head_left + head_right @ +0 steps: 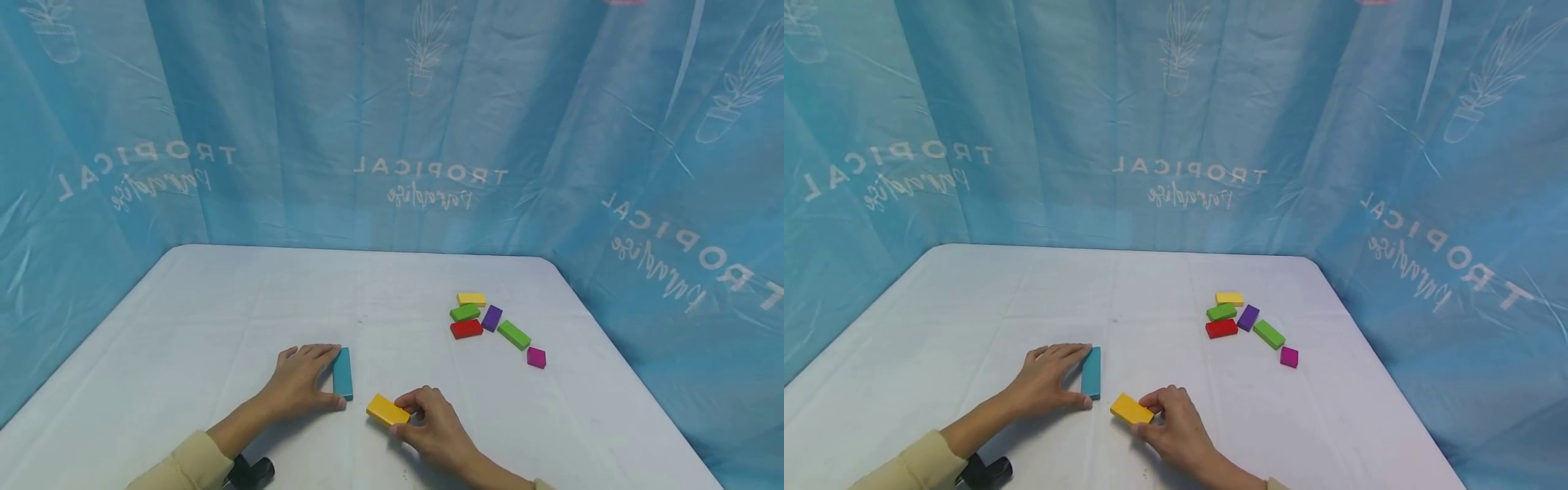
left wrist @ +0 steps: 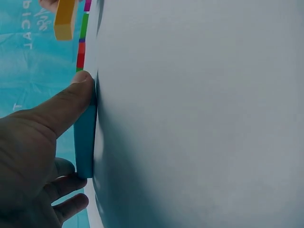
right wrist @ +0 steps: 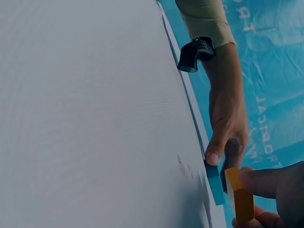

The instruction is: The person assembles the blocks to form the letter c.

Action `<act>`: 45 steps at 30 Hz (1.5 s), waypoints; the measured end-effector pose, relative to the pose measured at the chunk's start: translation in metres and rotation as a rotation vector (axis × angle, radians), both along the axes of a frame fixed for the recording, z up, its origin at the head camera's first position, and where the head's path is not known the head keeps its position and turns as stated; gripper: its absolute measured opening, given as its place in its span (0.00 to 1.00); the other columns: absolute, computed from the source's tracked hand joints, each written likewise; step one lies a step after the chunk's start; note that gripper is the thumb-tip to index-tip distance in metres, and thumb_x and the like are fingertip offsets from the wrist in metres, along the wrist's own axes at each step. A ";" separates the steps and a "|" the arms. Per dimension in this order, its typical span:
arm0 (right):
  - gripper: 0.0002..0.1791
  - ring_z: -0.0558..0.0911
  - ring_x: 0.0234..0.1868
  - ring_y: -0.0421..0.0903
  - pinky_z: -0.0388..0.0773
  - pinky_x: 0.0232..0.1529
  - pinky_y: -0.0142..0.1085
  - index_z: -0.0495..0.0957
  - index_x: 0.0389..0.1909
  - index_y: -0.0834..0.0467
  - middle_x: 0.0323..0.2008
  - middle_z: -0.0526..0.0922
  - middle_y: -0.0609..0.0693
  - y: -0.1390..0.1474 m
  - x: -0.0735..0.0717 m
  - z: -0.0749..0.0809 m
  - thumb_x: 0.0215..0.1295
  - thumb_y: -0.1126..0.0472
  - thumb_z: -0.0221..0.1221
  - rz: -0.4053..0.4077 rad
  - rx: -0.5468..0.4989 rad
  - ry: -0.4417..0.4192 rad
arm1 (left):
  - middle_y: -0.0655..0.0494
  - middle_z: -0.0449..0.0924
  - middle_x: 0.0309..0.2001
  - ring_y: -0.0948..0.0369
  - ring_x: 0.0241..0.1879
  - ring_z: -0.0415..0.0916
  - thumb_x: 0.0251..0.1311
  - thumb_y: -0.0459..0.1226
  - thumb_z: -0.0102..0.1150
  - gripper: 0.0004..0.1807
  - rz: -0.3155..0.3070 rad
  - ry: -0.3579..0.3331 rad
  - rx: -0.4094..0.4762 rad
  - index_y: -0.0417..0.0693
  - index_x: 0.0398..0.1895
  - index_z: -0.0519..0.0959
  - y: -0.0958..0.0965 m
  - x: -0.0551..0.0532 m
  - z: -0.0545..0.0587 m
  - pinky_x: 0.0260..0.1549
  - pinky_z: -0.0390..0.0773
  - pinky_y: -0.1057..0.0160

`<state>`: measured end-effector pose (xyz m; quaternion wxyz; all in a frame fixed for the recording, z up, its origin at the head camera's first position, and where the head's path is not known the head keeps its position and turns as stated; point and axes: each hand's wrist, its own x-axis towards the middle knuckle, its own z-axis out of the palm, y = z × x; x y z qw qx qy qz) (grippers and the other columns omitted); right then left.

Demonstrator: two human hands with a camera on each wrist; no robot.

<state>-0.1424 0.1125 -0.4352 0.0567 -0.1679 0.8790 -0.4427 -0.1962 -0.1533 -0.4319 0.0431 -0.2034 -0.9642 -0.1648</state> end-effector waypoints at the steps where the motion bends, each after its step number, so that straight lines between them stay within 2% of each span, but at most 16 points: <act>1: 0.17 0.70 0.38 0.43 0.70 0.39 0.32 0.79 0.44 0.55 0.36 0.74 0.41 -0.001 0.000 0.000 0.54 0.57 0.70 0.005 0.006 0.001 | 0.48 0.71 0.62 0.49 0.62 0.65 0.39 0.62 0.72 0.52 -0.001 0.007 -0.010 0.42 0.65 0.70 0.000 0.001 -0.001 0.57 0.55 0.35; 7: 0.17 0.69 0.37 0.40 0.69 0.38 0.32 0.79 0.42 0.53 0.34 0.74 0.39 -0.006 -0.001 -0.005 0.52 0.56 0.71 0.032 0.054 0.013 | 0.47 0.72 0.61 0.48 0.61 0.66 0.38 0.62 0.72 0.51 -0.014 0.031 -0.043 0.41 0.64 0.72 -0.001 0.006 -0.002 0.57 0.54 0.34; 12: 0.17 0.67 0.36 0.40 0.69 0.36 0.31 0.79 0.41 0.53 0.31 0.72 0.39 -0.013 -0.002 -0.008 0.50 0.58 0.73 0.017 0.102 -0.023 | 0.47 0.72 0.61 0.48 0.61 0.66 0.39 0.62 0.72 0.50 -0.022 0.033 -0.044 0.40 0.63 0.72 -0.002 0.012 -0.001 0.56 0.55 0.34; 17: 0.18 0.66 0.35 0.40 0.67 0.35 0.31 0.79 0.40 0.52 0.30 0.71 0.38 -0.019 -0.002 -0.012 0.47 0.57 0.73 0.009 0.147 -0.006 | 0.48 0.71 0.61 0.49 0.61 0.66 0.40 0.62 0.71 0.50 -0.021 0.031 -0.048 0.41 0.63 0.72 -0.002 0.014 -0.003 0.56 0.55 0.34; 25: 0.19 0.65 0.35 0.40 0.65 0.35 0.32 0.79 0.40 0.52 0.29 0.70 0.37 -0.024 -0.005 -0.011 0.47 0.54 0.74 0.013 0.169 0.021 | 0.48 0.71 0.62 0.49 0.61 0.65 0.41 0.62 0.70 0.50 -0.034 0.040 -0.041 0.40 0.64 0.71 -0.002 0.015 -0.002 0.56 0.55 0.34; 30: 0.20 0.65 0.34 0.39 0.64 0.35 0.32 0.79 0.40 0.52 0.29 0.70 0.37 -0.027 -0.005 -0.010 0.47 0.52 0.74 0.043 0.164 0.043 | 0.49 0.71 0.62 0.49 0.62 0.65 0.41 0.63 0.69 0.50 -0.043 0.041 -0.040 0.40 0.64 0.71 -0.001 0.014 0.000 0.57 0.55 0.34; 45: 0.21 0.64 0.34 0.39 0.64 0.35 0.32 0.78 0.40 0.51 0.28 0.69 0.37 -0.034 -0.004 -0.009 0.47 0.50 0.74 0.049 0.185 0.019 | 0.47 0.69 0.64 0.48 0.63 0.63 0.43 0.64 0.67 0.52 -0.080 0.006 -0.020 0.41 0.67 0.68 0.000 0.012 0.003 0.57 0.55 0.34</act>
